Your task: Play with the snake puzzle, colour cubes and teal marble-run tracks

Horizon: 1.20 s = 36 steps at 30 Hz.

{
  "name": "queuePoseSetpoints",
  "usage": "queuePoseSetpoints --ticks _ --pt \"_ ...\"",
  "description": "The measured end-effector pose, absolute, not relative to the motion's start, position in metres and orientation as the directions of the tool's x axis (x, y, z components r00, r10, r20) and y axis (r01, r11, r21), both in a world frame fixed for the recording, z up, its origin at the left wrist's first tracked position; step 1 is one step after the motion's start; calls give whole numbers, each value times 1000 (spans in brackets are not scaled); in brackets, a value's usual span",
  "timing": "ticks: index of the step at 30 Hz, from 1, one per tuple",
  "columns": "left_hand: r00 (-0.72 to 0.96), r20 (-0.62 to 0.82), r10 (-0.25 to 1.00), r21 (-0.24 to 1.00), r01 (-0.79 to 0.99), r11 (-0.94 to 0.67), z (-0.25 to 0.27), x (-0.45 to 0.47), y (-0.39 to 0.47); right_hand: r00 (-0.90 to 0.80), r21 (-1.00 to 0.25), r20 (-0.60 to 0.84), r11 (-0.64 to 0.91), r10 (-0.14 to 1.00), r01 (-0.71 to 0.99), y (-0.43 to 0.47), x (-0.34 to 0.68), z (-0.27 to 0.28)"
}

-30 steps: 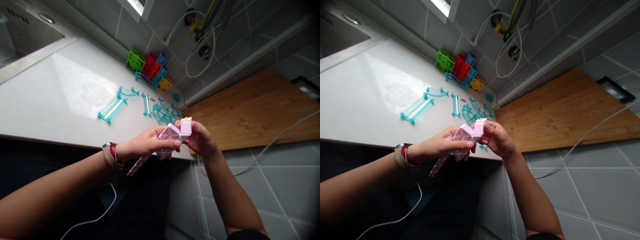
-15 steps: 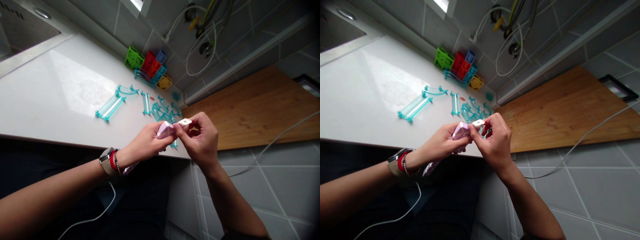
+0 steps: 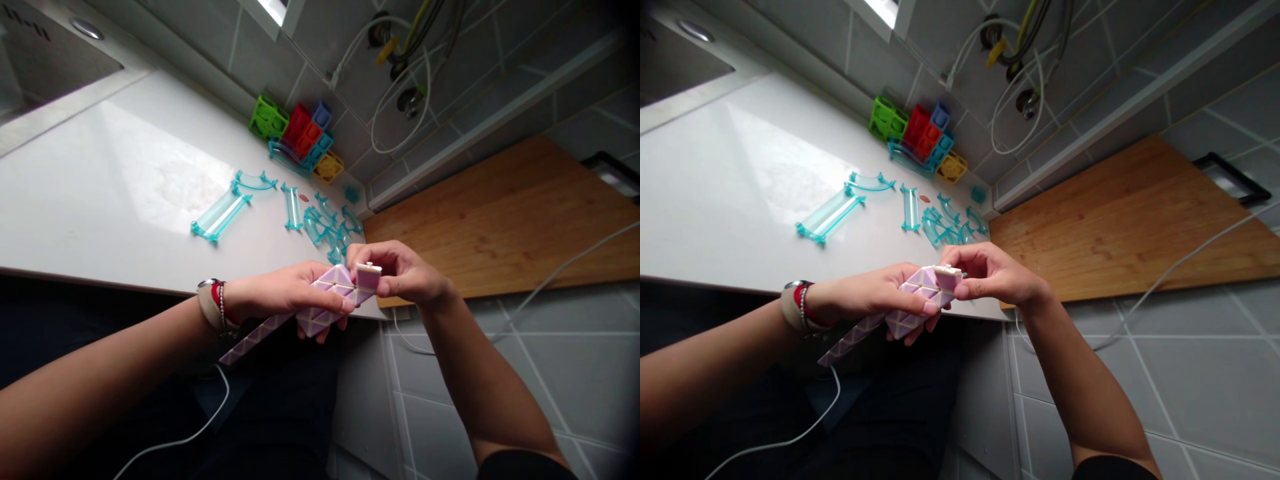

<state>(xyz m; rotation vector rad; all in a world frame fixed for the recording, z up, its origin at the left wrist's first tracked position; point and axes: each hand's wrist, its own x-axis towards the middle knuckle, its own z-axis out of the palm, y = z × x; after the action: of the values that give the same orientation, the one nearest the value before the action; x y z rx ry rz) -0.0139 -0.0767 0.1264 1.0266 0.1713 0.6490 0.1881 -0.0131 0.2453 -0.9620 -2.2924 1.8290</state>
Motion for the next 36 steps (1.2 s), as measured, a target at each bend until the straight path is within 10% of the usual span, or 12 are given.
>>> queuePoseSetpoints --ticks 7,12,19,28,36 --pt "601 135 788 959 -279 49 128 -18 -77 -522 -823 -366 -7 770 568 -33 184 233" --pt "618 84 782 943 -303 139 124 -12 -75 -486 -837 -398 -91 778 540 -30 184 228" --pt "415 128 901 600 -756 262 118 -6 -60 -312 -963 -103 -16 945 271 -43 193 189" --pt "139 2 990 200 -970 136 121 -14 -60 -529 -967 -237 -143 815 212 -104 190 104" --pt "86 -99 991 143 -985 100 126 -1 -64 -309 -922 301 357 902 146 -107 172 100"
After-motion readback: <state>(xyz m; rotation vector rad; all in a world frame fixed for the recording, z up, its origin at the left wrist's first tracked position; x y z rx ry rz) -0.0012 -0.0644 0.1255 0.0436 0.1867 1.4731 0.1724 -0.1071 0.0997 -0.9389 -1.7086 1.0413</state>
